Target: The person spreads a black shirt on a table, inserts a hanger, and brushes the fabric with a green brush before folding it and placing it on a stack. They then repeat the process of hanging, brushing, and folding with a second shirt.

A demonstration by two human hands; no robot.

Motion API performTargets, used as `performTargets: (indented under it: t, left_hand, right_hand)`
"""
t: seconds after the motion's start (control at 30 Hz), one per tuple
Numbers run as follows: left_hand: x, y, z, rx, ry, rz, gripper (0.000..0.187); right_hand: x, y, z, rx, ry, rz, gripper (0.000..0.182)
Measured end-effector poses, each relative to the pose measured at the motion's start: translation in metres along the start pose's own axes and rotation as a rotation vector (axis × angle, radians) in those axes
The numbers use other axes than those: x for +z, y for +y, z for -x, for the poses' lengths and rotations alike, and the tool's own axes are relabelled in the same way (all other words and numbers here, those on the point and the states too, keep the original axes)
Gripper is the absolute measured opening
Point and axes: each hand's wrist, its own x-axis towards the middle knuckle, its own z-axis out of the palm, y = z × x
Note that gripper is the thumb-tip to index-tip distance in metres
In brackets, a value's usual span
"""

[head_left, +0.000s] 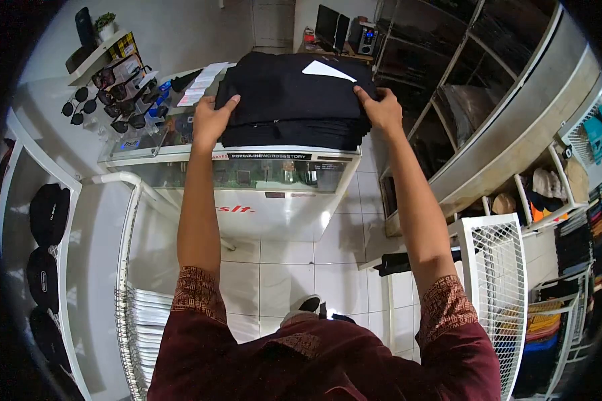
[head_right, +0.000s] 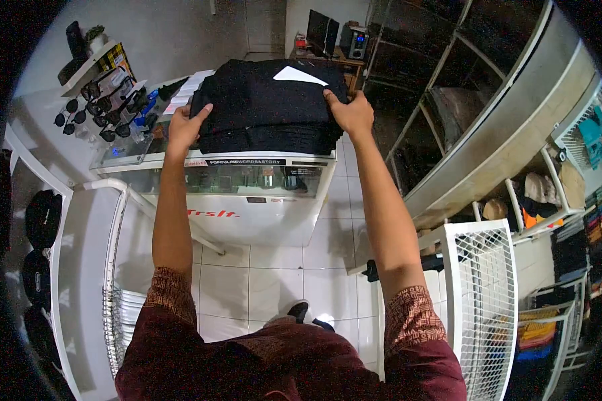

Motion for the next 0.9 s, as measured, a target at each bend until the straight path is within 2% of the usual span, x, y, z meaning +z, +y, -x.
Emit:
performTargets:
  t: [0.07, 0.1, 0.13, 0.2, 0.27, 0.33, 0.37, 0.4, 0.43, 0.5, 0.53, 0.6, 0.67, 0.7, 0.8, 0.9]
  left_hand:
    - [-0.007, 0.002, -0.001, -0.247, -0.317, 0.618, 0.052]
    - [-0.003, 0.003, 0.002, -0.339, -0.298, 0.830, 0.037]
    - [-0.003, 0.001, 0.006, -0.336, -0.301, 0.830, 0.037]
    - [-0.003, -0.007, 0.018, -0.401, -0.306, 1.105, 0.034]
    - [-0.010, -0.016, 0.037, -0.465, -0.339, 1.090, 0.032]
    - [-0.026, 0.008, 0.077, -0.459, -0.249, 1.381, 0.041]
    - [-0.023, 0.008, 0.087, -0.462, -0.257, 1.379, 0.041]
    - [-0.017, 0.007, 0.095, -0.466, -0.204, 1.506, 0.041]
    - [-0.013, 0.007, 0.103, -0.470, -0.147, 1.632, 0.041]
    - [-0.008, 0.013, 0.114, -0.434, -0.173, 1.743, 0.041]
    - [-0.007, 0.021, 0.121, -0.399, -0.196, 1.853, 0.041]
    - [-0.003, 0.038, 0.134, -0.408, -0.312, 1.964, 0.042]
    - [0.009, 0.056, 0.147, -0.396, -0.482, 2.070, 0.040]
    - [0.017, 0.067, 0.154, -0.373, -0.572, 2.032, 0.040]
    - [0.054, 0.102, 0.178, -0.470, -0.755, 1.973, 0.040]
    - [0.093, 0.151, 0.218, -0.534, -1.004, 1.951, 0.038]
  right_hand:
    - [0.002, 0.006, -0.004, -0.031, 0.053, -0.019, 0.091]
    - [0.000, 0.006, -0.005, 0.024, 0.002, -0.132, 0.090]
    - [-0.002, 0.007, -0.004, 0.079, -0.052, -0.243, 0.090]
    - [-0.008, 0.011, 0.007, 0.113, -0.082, -0.344, 0.089]
    - [-0.015, 0.019, 0.022, 0.147, -0.109, -0.448, 0.087]
    - [-0.025, 0.032, 0.041, 0.227, -0.250, -0.609, 0.079]
    - [-0.037, 0.026, 0.062, 0.259, -0.274, -0.673, 0.065]
    - [-0.040, 0.033, 0.074, 0.263, -0.270, -0.672, 0.065]
    - [-0.045, 0.041, 0.083, 0.285, -0.365, -0.748, 0.058]
    - [-0.051, 0.064, 0.098, 0.308, -0.501, -0.871, 0.040]
    - [-0.058, 0.057, 0.118, 0.231, -0.487, -1.029, 0.037]
    - [-0.072, 0.085, 0.138, 0.222, -0.492, -0.971, 0.043]
    - [-0.094, 0.106, 0.173, 0.262, -0.380, -0.949, 0.055]
    - [-0.103, 0.123, 0.189, 0.263, -0.356, -1.066, 0.063]
    - [-0.148, 0.166, 0.240, 0.333, -0.208, -1.073, 0.064]
    - [-0.204, 0.179, 0.299, 0.283, 0.009, -0.923, 0.070]
